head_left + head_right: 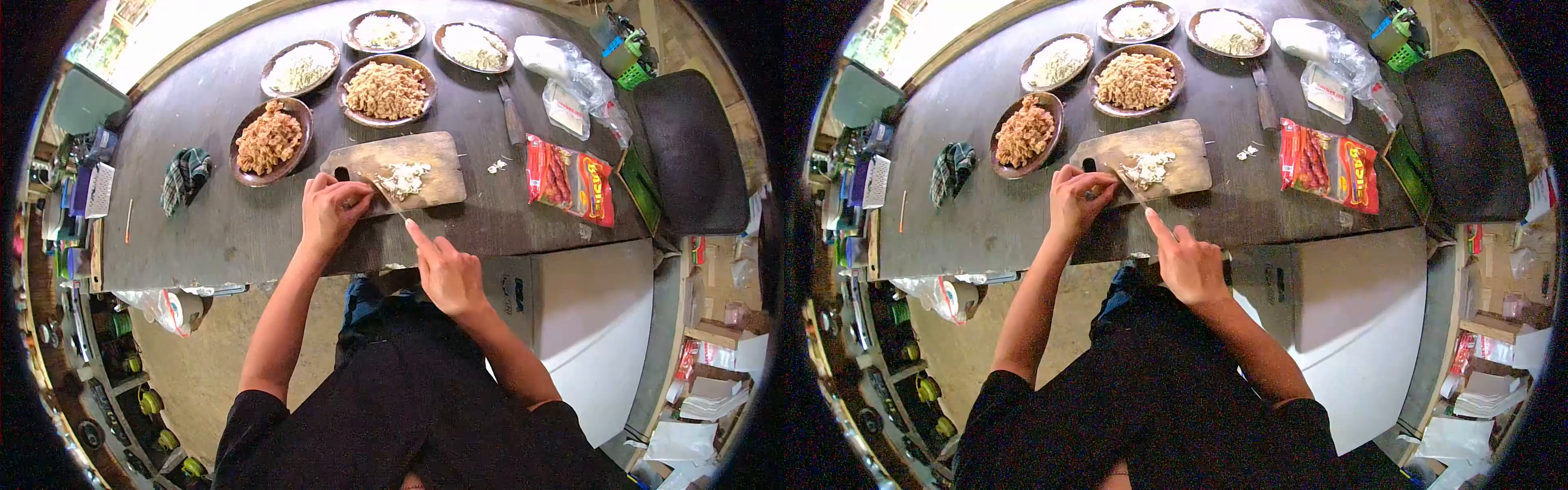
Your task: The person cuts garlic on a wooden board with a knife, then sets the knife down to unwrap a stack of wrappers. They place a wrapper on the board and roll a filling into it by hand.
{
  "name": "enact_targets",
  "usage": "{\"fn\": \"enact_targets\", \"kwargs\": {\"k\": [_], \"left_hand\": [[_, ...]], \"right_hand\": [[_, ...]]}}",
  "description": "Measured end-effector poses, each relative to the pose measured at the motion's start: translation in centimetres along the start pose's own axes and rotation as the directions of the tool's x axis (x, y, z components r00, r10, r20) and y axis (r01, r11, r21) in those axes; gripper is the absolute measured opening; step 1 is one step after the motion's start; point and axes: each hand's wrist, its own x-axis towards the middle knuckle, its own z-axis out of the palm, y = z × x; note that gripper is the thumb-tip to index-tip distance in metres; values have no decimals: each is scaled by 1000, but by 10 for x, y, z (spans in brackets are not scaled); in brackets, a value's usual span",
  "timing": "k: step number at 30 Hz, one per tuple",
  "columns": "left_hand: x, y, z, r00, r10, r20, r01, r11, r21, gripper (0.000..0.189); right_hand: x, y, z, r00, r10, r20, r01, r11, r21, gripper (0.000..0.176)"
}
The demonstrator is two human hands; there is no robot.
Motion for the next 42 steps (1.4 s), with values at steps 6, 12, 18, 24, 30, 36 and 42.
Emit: {"fn": "enact_targets", "kwargs": {"k": [6, 12, 18, 24, 30, 36, 42], "left_hand": [[1, 3, -3, 1000, 6, 20, -7, 999, 32, 14], [-4, -2, 3, 1000, 3, -4, -3, 999, 37, 13], [-3, 2, -1, 1000, 20, -3, -19, 998, 56, 14], [-5, 2, 0, 997, 78, -23, -76, 995, 67, 14], [-4, 1, -3, 999, 40, -1, -39, 998, 53, 14], [-3, 0, 0, 1000, 12, 7, -13, 1000, 29, 14], [-3, 1, 1, 1000, -10, 0, 10, 1000, 9, 12]], "right_hand": [[-14, 5, -14, 1000, -10, -20, 12, 996, 85, 57], [-11, 0, -5, 999, -23, 25, 22, 999, 46, 59], [0, -2, -4, 999, -12, 49, 12, 1000, 4, 57], [-2, 8, -5, 999, -5, 43, 4, 999, 36, 62], [-9, 5, -10, 998, -48, 36, 47, 998, 38, 61], [-4, 3, -6, 997, -54, 61, 51, 998, 43, 62], [11, -3, -7, 998, -43, 48, 44, 999, -16, 58]]}}
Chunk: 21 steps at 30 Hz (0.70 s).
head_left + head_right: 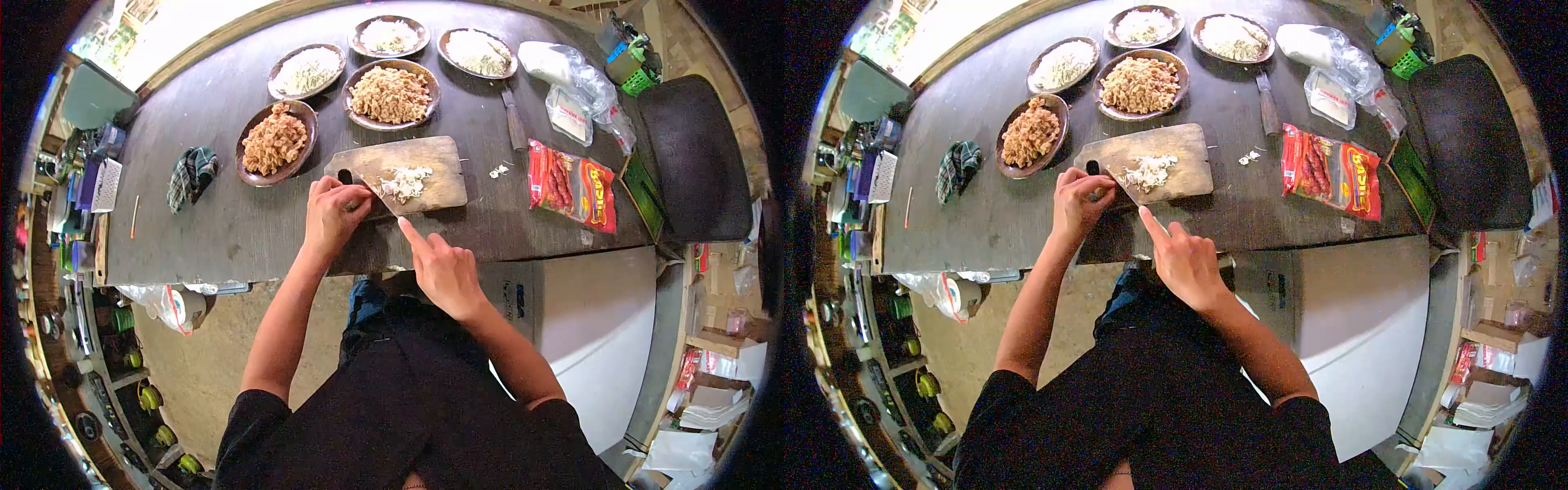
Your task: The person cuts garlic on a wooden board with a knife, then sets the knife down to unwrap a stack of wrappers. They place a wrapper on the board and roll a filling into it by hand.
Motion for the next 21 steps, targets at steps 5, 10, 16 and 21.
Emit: {"fn": "enact_targets", "kwargs": {"k": [5, 10, 16, 21], "left_hand": [[1, 4, -3, 1000, -19, -1, 19, 1000, 1, 18], [0, 0, -2, 1000, 4, -9, -4, 1000, 8, 20], [-3, -5, 3, 998, -62, -16, 61, 997, -42, 21], [-2, -4, 2, 999, -52, 2, 52, 998, -24, 19]], "right_hand": [[-6, 9, 0, 999, 19, -27, -18, 999, 45, 61], [-13, 4, -4, 1000, -5, -24, 7, 997, 72, 58], [-7, 1, 2, 1000, 2, -7, -1, 999, 50, 57], [1, -1, 6, 1000, 11, 4, -11, 1000, -24, 58]]}}
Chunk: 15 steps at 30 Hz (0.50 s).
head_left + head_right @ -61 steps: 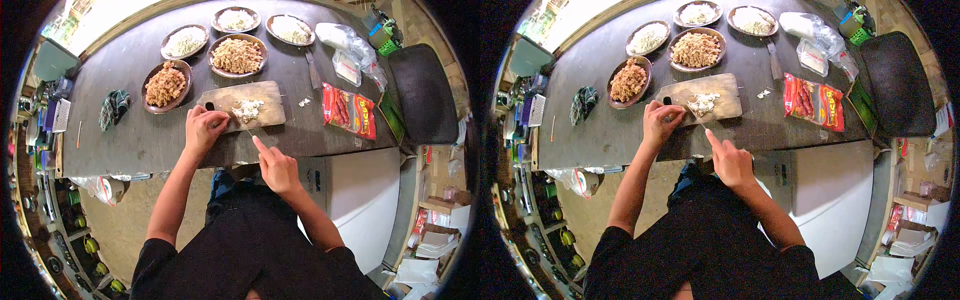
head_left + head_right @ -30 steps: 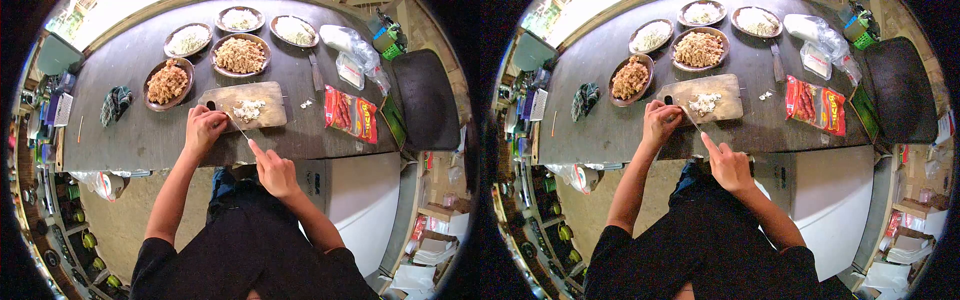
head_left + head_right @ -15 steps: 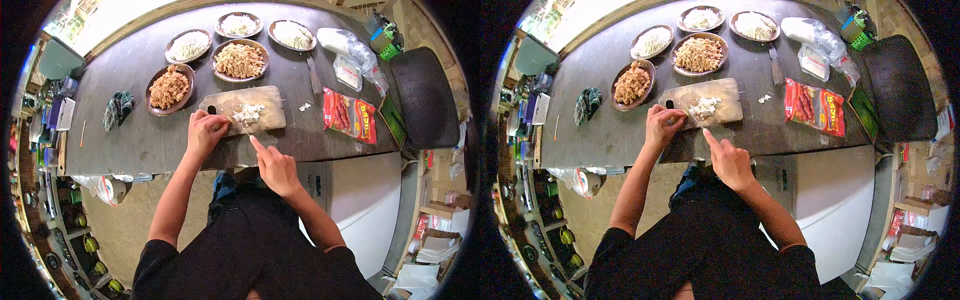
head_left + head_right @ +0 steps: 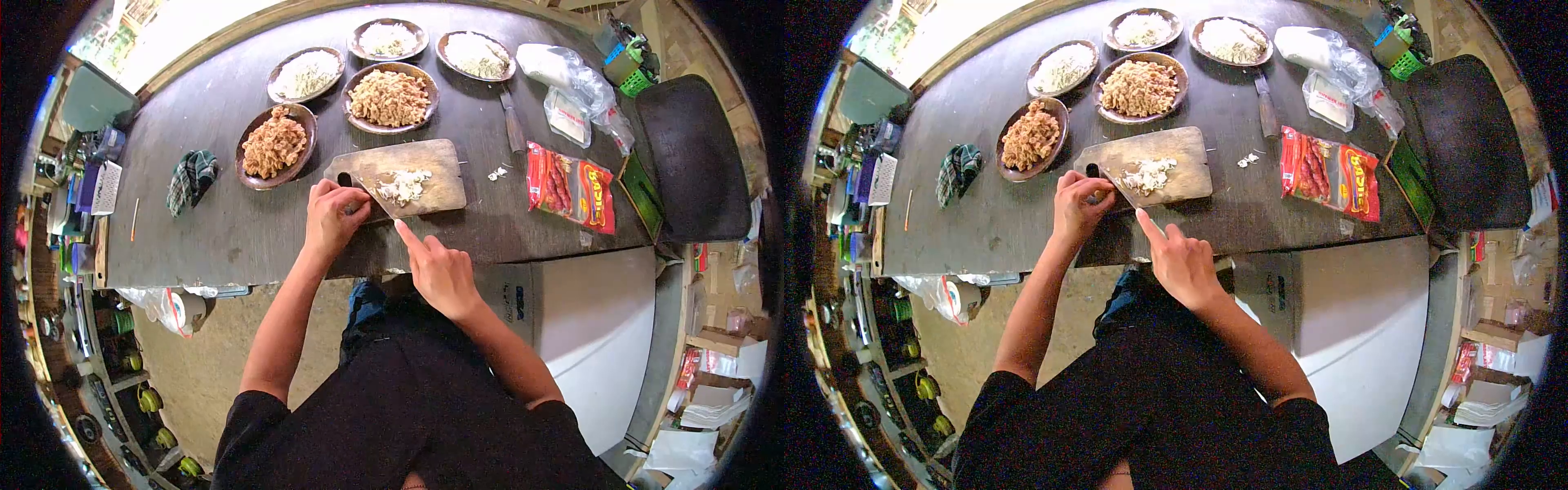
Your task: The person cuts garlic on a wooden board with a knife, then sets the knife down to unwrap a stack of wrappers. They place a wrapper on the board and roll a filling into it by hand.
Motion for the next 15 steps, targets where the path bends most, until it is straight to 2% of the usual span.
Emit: {"fn": "enact_targets", "kwargs": {"k": [7, 12, 15], "left_hand": [[2, 0, -3, 995, 95, -21, -94, 994, 47, 17], [1, 1, -5, 999, 44, -2, -44, 999, 14, 15], [1, 1, -6, 1000, 12, 28, -13, 1000, 17, 14]], "right_hand": [[-9, 6, -3, 1000, 2, -21, -1, 1000, 26, 57], [-13, 8, -8, 1000, 25, 8, -25, 998, 56, 58], [-16, 7, -9, 1000, -30, -11, 30, 996, 81, 60]]}}
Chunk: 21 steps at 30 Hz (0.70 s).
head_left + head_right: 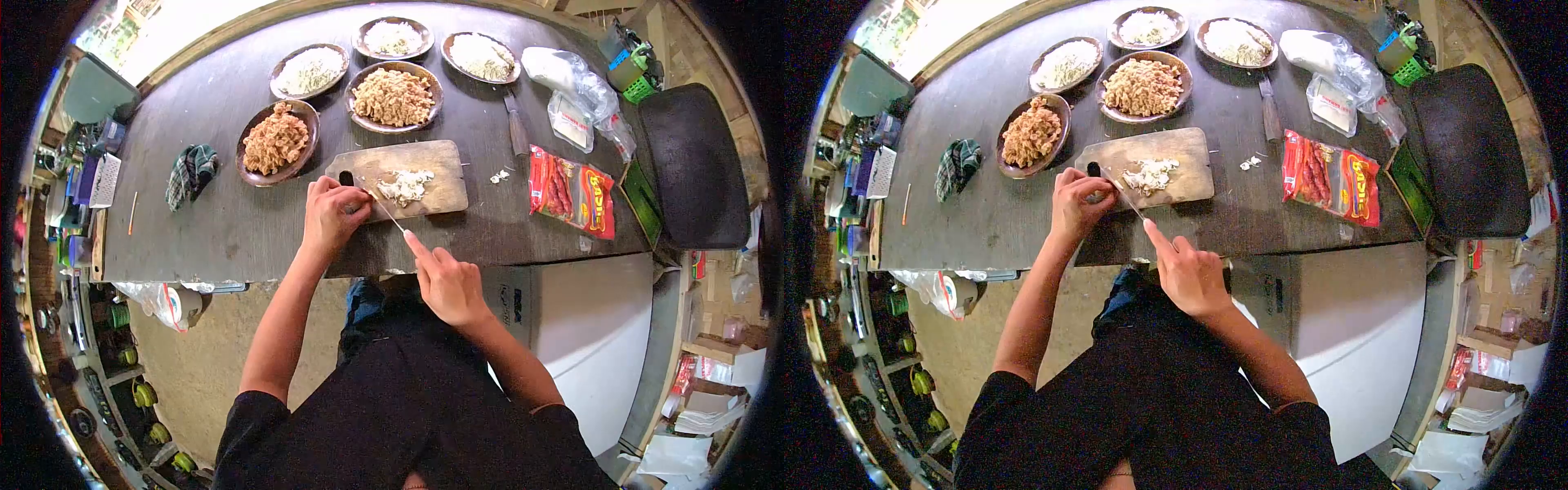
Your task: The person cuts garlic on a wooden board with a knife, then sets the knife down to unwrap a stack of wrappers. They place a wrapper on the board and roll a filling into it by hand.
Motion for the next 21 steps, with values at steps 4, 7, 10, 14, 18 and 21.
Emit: {"fn": "enact_targets", "kwargs": {"k": [4, 7, 10, 14, 18, 21], "left_hand": [[0, -3, 4, 1000, -12, -18, 12, 1000, -5, 14], [2, 0, 3, 999, -5, -32, 4, 1000, -17, 13], [2, -1, 2, 1000, 8, -17, -7, 1000, 15, 12], [2, 2, 0, 1000, -9, -26, 9, 1000, -8, 12], [3, 6, -3, 999, -32, -15, 32, 999, -1, 13], [0, 1, -1, 999, -37, 3, 37, 999, 15, 13]], "right_hand": [[2, -3, 5, 1000, 2, -11, -2, 1000, -19, 58], [7, -3, 12, 1000, -18, -13, 17, 998, -61, 59], [15, -2, 12, 999, -38, -20, 36, 995, -92, 58], [12, 4, 10, 1000, -25, 7, 26, 997, -67, 65], [3, 10, 7, 1000, 1, -14, -1, 999, -38, 64], [-1, 7, 5, 1000, -5, -2, 5, 1000, 19, 63]]}}
